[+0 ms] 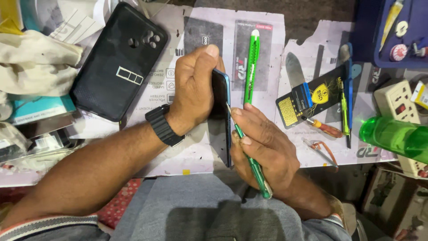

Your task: The person handles a mobile phone on a workbench, uses a green prying tool to separate the device frame from the screen, and continues prying around the perimeter by hand.

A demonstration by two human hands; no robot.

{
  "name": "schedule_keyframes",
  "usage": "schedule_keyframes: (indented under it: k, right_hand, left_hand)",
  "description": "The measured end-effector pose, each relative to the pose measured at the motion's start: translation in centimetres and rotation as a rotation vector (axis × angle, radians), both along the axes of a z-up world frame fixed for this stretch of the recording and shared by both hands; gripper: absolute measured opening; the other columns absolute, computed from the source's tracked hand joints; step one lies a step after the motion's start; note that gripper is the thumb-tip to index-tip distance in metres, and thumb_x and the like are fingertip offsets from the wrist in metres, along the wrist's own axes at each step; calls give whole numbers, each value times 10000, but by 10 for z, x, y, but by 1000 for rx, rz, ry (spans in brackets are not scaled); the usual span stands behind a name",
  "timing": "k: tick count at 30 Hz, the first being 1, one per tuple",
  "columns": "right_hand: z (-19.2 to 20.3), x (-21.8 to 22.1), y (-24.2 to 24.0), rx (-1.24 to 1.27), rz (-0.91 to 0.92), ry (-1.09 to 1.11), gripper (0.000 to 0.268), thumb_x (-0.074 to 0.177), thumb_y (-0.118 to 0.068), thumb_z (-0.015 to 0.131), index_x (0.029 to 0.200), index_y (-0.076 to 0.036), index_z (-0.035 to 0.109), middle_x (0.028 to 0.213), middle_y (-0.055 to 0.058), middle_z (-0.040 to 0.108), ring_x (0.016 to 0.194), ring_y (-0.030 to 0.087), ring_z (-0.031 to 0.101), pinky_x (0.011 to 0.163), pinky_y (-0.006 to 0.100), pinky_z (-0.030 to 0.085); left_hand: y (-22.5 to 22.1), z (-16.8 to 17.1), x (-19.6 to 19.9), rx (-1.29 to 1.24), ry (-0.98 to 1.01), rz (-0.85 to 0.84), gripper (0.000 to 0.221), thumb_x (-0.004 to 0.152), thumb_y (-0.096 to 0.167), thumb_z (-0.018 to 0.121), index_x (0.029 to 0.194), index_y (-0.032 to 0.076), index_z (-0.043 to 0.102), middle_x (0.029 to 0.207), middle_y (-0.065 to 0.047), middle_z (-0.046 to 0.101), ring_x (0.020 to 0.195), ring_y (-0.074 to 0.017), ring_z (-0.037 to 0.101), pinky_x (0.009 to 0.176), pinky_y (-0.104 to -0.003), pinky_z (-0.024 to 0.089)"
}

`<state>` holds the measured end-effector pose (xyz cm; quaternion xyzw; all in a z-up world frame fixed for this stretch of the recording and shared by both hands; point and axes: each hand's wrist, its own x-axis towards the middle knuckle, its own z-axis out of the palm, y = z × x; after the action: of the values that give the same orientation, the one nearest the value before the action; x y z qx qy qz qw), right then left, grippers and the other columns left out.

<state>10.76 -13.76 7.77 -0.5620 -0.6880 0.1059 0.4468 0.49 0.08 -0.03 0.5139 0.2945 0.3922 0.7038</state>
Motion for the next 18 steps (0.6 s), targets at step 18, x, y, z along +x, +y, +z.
schedule_keyframes:
  k: [18]
  right_hand:
    - [-8, -11, 9, 51, 12, -9, 358, 937, 85, 680, 1117, -17, 388, 1163, 298, 660, 1116, 437, 722, 1027, 601, 612]
  left_hand:
    - [4, -8, -3, -151, -161, -33, 447, 1133, 305, 459, 803, 30, 583, 740, -28, 580, 687, -106, 501, 661, -282, 429]
